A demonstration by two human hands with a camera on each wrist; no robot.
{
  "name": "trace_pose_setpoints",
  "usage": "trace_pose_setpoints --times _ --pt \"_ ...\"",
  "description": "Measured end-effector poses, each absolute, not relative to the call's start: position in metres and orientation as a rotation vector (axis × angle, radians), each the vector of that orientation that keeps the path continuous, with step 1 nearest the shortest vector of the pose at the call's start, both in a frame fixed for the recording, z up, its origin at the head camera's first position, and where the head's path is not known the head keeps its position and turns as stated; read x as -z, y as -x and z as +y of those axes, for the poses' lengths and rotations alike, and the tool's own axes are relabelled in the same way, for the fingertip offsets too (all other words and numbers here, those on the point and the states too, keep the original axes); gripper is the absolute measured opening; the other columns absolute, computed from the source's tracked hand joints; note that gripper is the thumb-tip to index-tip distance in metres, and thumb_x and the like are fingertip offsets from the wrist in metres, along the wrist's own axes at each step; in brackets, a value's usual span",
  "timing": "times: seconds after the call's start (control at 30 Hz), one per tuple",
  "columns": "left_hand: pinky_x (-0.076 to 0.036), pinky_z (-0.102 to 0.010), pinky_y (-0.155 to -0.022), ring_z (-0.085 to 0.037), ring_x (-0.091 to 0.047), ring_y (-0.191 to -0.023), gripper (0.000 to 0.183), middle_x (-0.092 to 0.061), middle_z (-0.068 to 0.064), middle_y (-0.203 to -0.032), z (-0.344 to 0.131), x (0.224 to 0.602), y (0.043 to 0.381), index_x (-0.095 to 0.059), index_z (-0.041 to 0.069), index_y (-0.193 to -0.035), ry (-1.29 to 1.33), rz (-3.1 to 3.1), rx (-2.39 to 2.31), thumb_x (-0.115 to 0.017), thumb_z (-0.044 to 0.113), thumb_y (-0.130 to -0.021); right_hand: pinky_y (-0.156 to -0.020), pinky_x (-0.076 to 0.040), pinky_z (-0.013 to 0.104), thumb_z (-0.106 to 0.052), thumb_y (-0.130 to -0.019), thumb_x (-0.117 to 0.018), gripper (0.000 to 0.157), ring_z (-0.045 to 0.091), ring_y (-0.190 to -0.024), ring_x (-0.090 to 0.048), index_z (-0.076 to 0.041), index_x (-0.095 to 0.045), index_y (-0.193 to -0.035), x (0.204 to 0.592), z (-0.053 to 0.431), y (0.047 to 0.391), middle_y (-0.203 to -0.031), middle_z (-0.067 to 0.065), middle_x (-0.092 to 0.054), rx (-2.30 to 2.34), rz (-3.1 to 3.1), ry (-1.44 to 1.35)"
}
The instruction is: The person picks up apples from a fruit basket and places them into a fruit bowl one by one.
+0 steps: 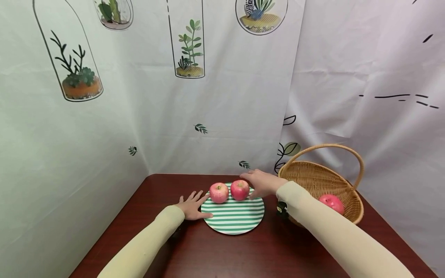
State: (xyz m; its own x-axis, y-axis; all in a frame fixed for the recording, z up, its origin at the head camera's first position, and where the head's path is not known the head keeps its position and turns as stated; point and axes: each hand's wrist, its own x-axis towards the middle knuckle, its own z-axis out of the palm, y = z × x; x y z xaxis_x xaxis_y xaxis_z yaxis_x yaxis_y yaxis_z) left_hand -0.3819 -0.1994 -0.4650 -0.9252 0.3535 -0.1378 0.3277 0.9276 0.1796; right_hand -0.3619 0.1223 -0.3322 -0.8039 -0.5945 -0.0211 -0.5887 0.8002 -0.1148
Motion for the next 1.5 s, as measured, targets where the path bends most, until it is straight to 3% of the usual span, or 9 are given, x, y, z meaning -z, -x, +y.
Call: trace_pose_setpoints --times 0.23,0.6,1.1,1.2,1.33,1.43,1.5 --pt "-0.010 -0.075 -0.113 -0.037 -0.013 -0.156 0.101 -0.016 -0.006 -0.169 -0.199 0.466 0.382 -0.023 0.035 -0.161 -0.509 2.917 -0.217 -0.051 0.087 -0.080 -0.103 -0.048 0.049 -0.026 -0.082 -0.084 0.076 0.031 -0.136 -0.046 -0.014 -0.050 -0.149 0.322 0.130 0.349 -0.149 0.013 -0.050 0.175 2.921 0.952" --pt "-0.009 -0.075 -0.114 -0.037 -0.012 -0.156 0.102 -0.016 -0.007 -0.169 -0.199 0.462 0.379 -0.021 0.034 -0.162 -0.504 2.911 -0.214 -0.051 0.086 -0.080 -0.101 -0.049 0.047 -0.022 -0.080 -0.081 0.060 0.032 -0.124 -0.055 -0.011 -0.062 -0.137 0.310 0.155 0.334 -0.137 0.012 -0.060 0.148 2.984 1.093" --pt "-0.007 -0.075 -0.114 -0.039 -0.011 -0.156 0.103 -0.015 -0.010 -0.169 -0.200 0.454 0.376 -0.021 0.029 -0.162 -0.550 2.888 -0.243 -0.050 0.086 -0.081 -0.105 -0.047 0.046 -0.020 -0.083 -0.082 0.052 0.029 -0.129 -0.055 -0.013 -0.065 -0.132 0.290 0.181 0.313 -0.135 0.007 -0.063 0.196 2.962 1.123" --pt "-0.008 -0.075 -0.114 -0.039 -0.011 -0.156 0.103 -0.015 -0.010 -0.169 -0.199 0.453 0.376 -0.021 0.029 -0.162 -0.550 2.895 -0.235 -0.050 0.086 -0.081 -0.101 -0.050 0.042 -0.018 -0.083 -0.082 0.051 0.022 -0.122 -0.060 -0.014 -0.066 -0.131 0.287 0.185 0.312 -0.132 0.005 -0.065 0.191 2.954 1.130" --pt "-0.010 -0.074 -0.114 -0.037 -0.012 -0.156 0.100 -0.015 -0.007 -0.170 -0.199 0.457 0.377 -0.022 0.033 -0.162 -0.538 2.908 -0.227 -0.050 0.085 -0.082 -0.087 -0.055 0.034 -0.016 -0.081 -0.082 0.052 0.010 -0.087 -0.064 -0.015 -0.066 -0.131 0.285 0.190 0.310 -0.116 0.003 -0.069 0.213 2.929 1.116" --pt "-0.011 -0.074 -0.114 -0.036 -0.012 -0.156 0.099 -0.015 -0.006 -0.170 -0.199 0.460 0.378 -0.022 0.034 -0.162 -0.530 2.913 -0.217 -0.050 0.086 -0.082 -0.085 -0.055 0.034 -0.016 -0.081 -0.082 0.053 0.009 -0.084 -0.064 -0.015 -0.066 -0.131 0.283 0.193 0.309 -0.113 0.001 -0.070 0.219 2.917 1.117" --pt "-0.011 -0.075 -0.114 -0.037 -0.012 -0.156 0.099 -0.015 -0.006 -0.170 -0.199 0.461 0.378 -0.022 0.034 -0.162 -0.525 2.915 -0.215 -0.050 0.086 -0.081 -0.090 -0.054 0.036 -0.017 -0.081 -0.082 0.051 0.011 -0.097 -0.065 -0.016 -0.067 -0.130 0.282 0.195 0.307 -0.118 0.000 -0.070 0.217 2.918 1.117"
